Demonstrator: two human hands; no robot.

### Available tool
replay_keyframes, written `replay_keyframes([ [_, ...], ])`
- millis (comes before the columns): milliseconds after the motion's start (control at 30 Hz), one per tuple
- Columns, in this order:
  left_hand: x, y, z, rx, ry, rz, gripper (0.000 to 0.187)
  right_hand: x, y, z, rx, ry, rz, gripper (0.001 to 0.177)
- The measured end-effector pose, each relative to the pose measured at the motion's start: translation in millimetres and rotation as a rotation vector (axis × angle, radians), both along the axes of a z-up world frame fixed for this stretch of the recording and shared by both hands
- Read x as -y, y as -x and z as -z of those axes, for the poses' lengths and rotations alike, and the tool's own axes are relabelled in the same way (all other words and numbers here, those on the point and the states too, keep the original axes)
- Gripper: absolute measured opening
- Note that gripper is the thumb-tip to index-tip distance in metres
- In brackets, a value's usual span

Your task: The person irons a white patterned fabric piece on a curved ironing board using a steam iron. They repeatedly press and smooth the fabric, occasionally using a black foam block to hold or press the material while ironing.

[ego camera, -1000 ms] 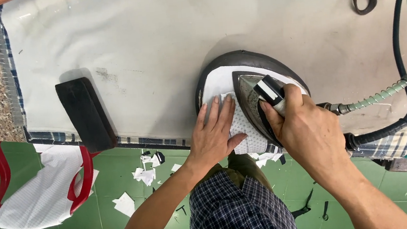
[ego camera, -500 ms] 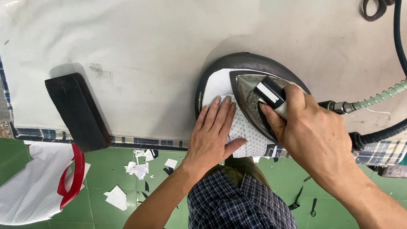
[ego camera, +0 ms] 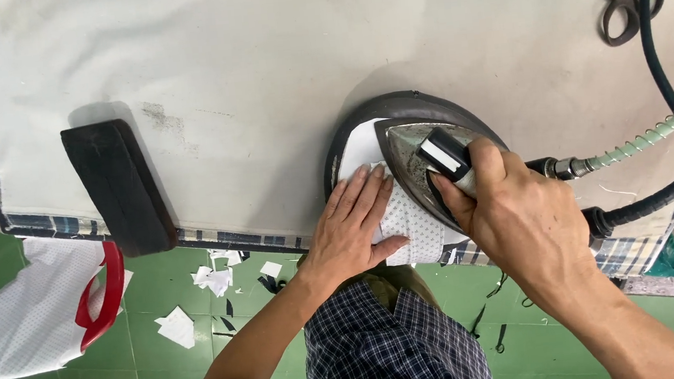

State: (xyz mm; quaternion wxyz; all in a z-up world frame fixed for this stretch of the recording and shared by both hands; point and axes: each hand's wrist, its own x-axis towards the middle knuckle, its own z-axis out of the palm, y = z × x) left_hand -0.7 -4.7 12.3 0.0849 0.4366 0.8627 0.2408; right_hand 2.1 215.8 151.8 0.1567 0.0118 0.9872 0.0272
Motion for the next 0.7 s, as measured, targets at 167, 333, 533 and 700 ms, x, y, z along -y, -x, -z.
replay_keyframes([
  [167, 1.7, -2.4, 7.5, -0.002, -0.02, 0.006, 0.084, -0.1, 3.6, 2.0, -0.001, -0.053, -0.047, 0.049],
  [333, 3.6, -5.2, 16.4, -0.03, -0.032, 0.008, 0.085, 2.3, 8.5, 3.0, -0.02, -0.09, -0.079, 0.048],
  [533, 4.1, -6.7, 27.2, -0.083, -0.126, -0.012, 0.083, 9.2, 19.1, 1.8, -0.017, -0.135, -0.115, 0.049],
  [700, 7.5, -9.3, 44.2, -0.086, -0.326, -0.022, 0.085, 19.9, 28.7, 0.4, 0.015, -0.099, -0.046, 0.05],
])
